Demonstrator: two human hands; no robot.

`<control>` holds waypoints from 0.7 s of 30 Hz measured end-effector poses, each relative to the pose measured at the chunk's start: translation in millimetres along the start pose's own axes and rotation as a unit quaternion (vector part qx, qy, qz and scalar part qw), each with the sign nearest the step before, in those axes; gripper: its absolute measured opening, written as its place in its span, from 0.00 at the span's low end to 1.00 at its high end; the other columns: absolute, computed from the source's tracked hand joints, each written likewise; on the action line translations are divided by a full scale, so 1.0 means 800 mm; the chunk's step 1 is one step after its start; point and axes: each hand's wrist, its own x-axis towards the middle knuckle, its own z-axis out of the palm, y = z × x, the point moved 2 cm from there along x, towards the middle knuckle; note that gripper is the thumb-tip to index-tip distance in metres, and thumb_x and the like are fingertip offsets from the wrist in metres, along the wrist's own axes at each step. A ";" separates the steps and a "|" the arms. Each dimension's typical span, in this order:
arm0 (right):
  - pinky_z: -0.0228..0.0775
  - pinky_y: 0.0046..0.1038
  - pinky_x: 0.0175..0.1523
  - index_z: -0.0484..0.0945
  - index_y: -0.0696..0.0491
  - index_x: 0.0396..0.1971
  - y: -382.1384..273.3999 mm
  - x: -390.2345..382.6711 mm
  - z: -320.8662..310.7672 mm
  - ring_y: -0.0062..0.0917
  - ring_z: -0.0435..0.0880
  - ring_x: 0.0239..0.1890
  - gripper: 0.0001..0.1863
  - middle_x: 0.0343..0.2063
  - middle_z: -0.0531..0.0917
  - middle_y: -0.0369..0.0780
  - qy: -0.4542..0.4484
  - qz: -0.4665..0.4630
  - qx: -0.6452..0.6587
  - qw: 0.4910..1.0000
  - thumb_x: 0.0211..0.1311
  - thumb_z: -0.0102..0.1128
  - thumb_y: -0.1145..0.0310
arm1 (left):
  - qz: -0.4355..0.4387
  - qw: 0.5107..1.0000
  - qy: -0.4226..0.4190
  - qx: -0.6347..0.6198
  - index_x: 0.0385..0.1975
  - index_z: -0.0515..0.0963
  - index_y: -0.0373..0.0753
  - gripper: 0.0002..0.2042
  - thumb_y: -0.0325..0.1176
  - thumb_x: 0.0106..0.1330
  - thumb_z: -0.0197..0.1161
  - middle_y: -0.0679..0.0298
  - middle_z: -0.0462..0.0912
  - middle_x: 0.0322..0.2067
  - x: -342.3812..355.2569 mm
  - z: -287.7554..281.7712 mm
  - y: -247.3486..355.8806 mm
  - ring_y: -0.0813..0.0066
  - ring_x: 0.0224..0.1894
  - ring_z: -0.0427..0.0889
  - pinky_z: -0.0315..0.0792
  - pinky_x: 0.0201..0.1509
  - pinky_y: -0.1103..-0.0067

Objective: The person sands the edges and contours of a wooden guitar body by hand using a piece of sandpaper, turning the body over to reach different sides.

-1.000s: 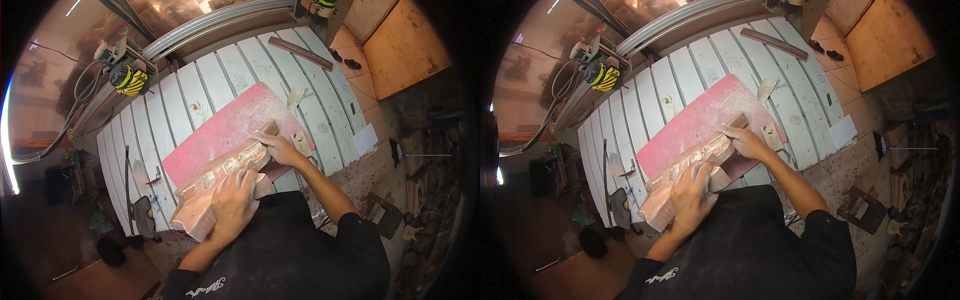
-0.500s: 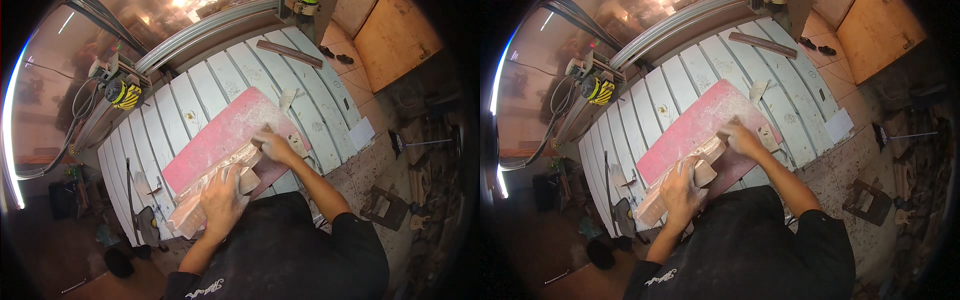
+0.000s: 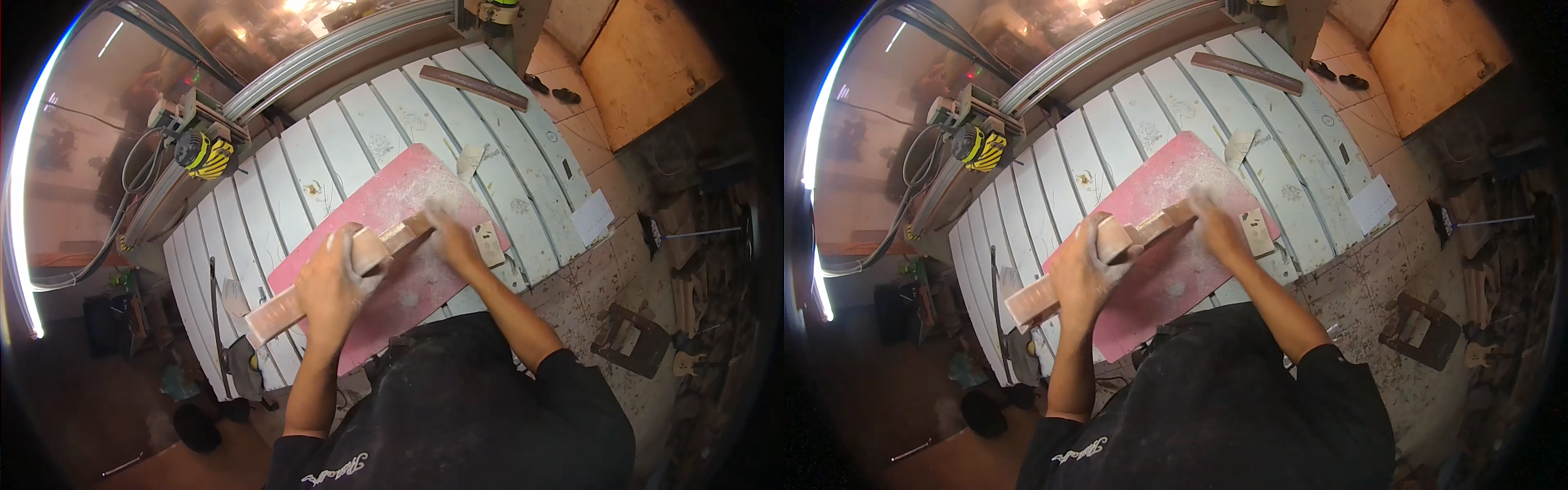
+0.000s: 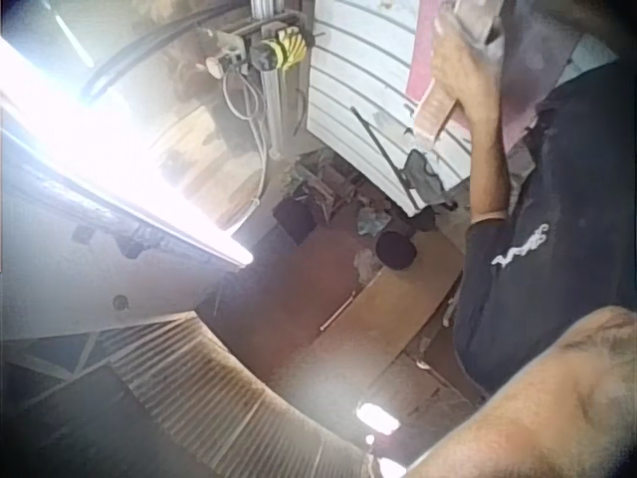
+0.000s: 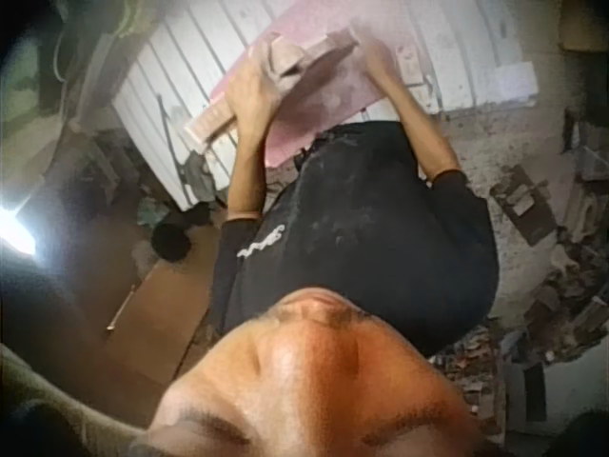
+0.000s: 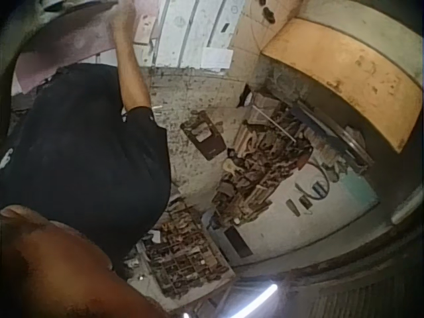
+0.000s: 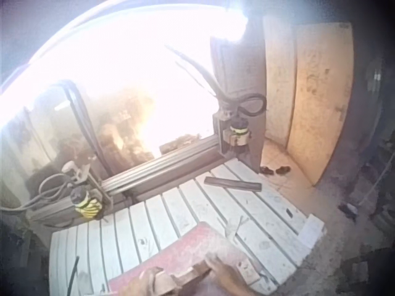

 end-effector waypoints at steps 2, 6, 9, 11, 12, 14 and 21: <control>0.64 0.35 0.74 0.75 0.50 0.67 0.005 -0.010 0.017 0.42 0.72 0.71 0.32 0.69 0.73 0.48 -0.038 -0.030 0.045 0.998 0.61 0.47 0.82 | -0.008 1.000 0.000 0.013 0.49 0.79 0.43 0.28 0.46 0.50 0.81 0.54 0.86 0.39 0.012 0.001 -0.005 0.50 0.41 0.87 0.79 0.45 0.63; 0.63 0.35 0.74 0.74 0.51 0.68 0.011 -0.008 0.014 0.42 0.71 0.71 0.33 0.69 0.72 0.50 -0.026 -0.109 0.069 0.991 0.60 0.48 0.82 | 0.004 1.000 0.010 0.004 0.50 0.78 0.40 0.29 0.44 0.50 0.80 0.52 0.86 0.40 0.024 0.001 -0.007 0.46 0.40 0.86 0.78 0.43 0.60; 0.57 0.31 0.78 0.73 0.56 0.68 0.010 -0.005 0.019 0.39 0.68 0.75 0.34 0.69 0.73 0.52 0.018 -0.066 0.015 0.998 0.58 0.46 0.84 | -0.011 0.999 0.019 0.031 0.49 0.80 0.43 0.28 0.46 0.49 0.81 0.55 0.88 0.39 0.031 0.001 -0.013 0.49 0.40 0.88 0.80 0.45 0.63; 0.62 0.33 0.75 0.72 0.51 0.70 0.017 -0.010 0.019 0.42 0.71 0.72 0.35 0.69 0.71 0.52 -0.014 -0.117 0.064 0.991 0.60 0.48 0.83 | -0.019 0.999 0.012 0.026 0.50 0.80 0.43 0.29 0.47 0.50 0.81 0.54 0.88 0.39 0.034 0.003 -0.017 0.48 0.40 0.88 0.80 0.44 0.62; 0.64 0.35 0.74 0.72 0.49 0.70 0.021 -0.012 0.016 0.43 0.72 0.71 0.35 0.69 0.71 0.52 -0.031 -0.142 0.089 0.985 0.60 0.48 0.82 | -0.019 0.999 0.012 0.024 0.50 0.80 0.43 0.29 0.47 0.50 0.81 0.54 0.88 0.39 0.036 0.003 -0.015 0.48 0.40 0.88 0.80 0.44 0.62; 0.63 0.33 0.75 0.74 0.49 0.69 0.021 -0.005 0.002 0.41 0.72 0.71 0.35 0.69 0.72 0.51 0.033 -0.118 0.036 0.992 0.60 0.46 0.83 | -0.020 0.999 0.021 0.039 0.51 0.80 0.42 0.30 0.48 0.50 0.80 0.53 0.88 0.37 0.040 -0.002 -0.010 0.48 0.40 0.88 0.79 0.44 0.62; 0.60 0.32 0.76 0.75 0.52 0.68 0.048 0.001 -0.002 0.40 0.70 0.73 0.33 0.69 0.72 0.52 0.013 -0.085 0.093 0.992 0.61 0.45 0.85 | -0.020 0.999 0.025 0.034 0.48 0.80 0.42 0.27 0.49 0.51 0.78 0.51 0.88 0.37 0.053 0.002 -0.022 0.47 0.39 0.88 0.80 0.42 0.60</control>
